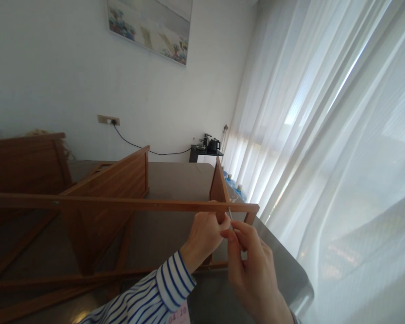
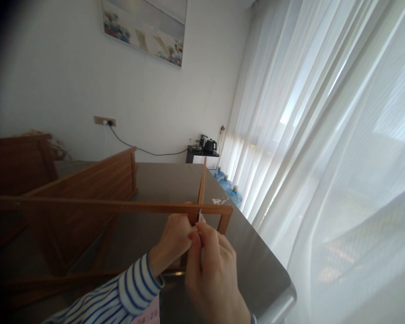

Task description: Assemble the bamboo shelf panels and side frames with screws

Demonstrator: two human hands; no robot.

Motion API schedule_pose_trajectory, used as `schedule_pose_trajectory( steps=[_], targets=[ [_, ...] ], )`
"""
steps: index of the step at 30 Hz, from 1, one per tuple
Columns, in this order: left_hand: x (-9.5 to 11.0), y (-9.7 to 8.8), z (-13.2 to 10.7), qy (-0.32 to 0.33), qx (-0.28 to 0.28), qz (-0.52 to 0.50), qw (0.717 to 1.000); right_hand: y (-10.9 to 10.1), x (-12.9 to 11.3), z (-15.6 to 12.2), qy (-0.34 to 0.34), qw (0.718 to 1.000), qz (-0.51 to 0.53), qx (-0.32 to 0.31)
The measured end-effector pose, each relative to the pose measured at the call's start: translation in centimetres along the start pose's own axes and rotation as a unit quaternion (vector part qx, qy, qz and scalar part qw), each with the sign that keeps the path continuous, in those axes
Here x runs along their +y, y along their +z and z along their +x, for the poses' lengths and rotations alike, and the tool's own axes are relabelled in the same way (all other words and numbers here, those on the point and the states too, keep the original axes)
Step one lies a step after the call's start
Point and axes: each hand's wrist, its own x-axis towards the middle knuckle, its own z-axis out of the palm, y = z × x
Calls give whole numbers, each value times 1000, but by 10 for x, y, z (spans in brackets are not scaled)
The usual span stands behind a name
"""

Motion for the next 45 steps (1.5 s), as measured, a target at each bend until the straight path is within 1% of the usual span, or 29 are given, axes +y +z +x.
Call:
schedule_pose_trajectory(
  steps=[2, 4, 5, 7, 10, 13, 16, 19, 23, 26, 30, 34, 36, 38, 41, 43, 45],
  targets=[
    [-1, 0, 0, 0, -12, 4, 1000, 6, -5, -1, 79, 992, 95, -22],
    [-2, 0, 0, 4, -10, 13, 1000, 7, -5, -2, 117, 980, 153, -44],
    [-3, 0, 0, 11, -8, 14, 1000, 7, -3, -2, 121, 978, 164, -52],
    [-4, 1, 0, 21, -7, 14, 1000, 3, 2, -2, 100, 982, 149, -64],
    [-5, 3, 1, 24, -4, 12, 1000, -7, 11, 2, 22, 992, 84, -91],
    [-4, 2, 1, 21, 8, 17, 1000, -17, 17, 9, -54, 992, 17, -115],
    [-1, 0, 1, 30, -4, 34, 999, -23, 18, 15, -117, 986, -49, -111],
    [-1, -2, 1, 46, -27, 54, 997, -23, 18, 19, -158, 980, -87, -85],
    [-5, 1, 1, 61, -20, 48, 997, -17, 15, 22, -169, 980, -93, -53],
    [-7, 3, 1, 47, -8, 39, 998, -11, 11, 23, -160, 984, -80, -22],
    [-2, -1, 0, 24, -16, 34, 999, -4, 6, 22, -122, 991, -58, 13],
    [5, -6, -1, -1, -28, 49, 998, 3, 4, 17, -63, 995, -48, 67],
    [6, -8, -2, 0, -28, 59, 998, 5, 4, 15, -47, 995, -37, 81],
    [6, -8, -2, 2, -26, 60, 998, 3, 4, 14, -52, 996, -27, 67],
    [5, -7, -2, 3, -23, 57, 998, -4, 5, 14, -81, 996, -27, 17],
    [4, -7, -2, 4, -20, 52, 998, -10, 6, 15, -105, 993, -54, -4],
    [4, -6, -2, 2, -17, 47, 999, -15, 7, 15, -134, 985, -106, -4]
  ],
)
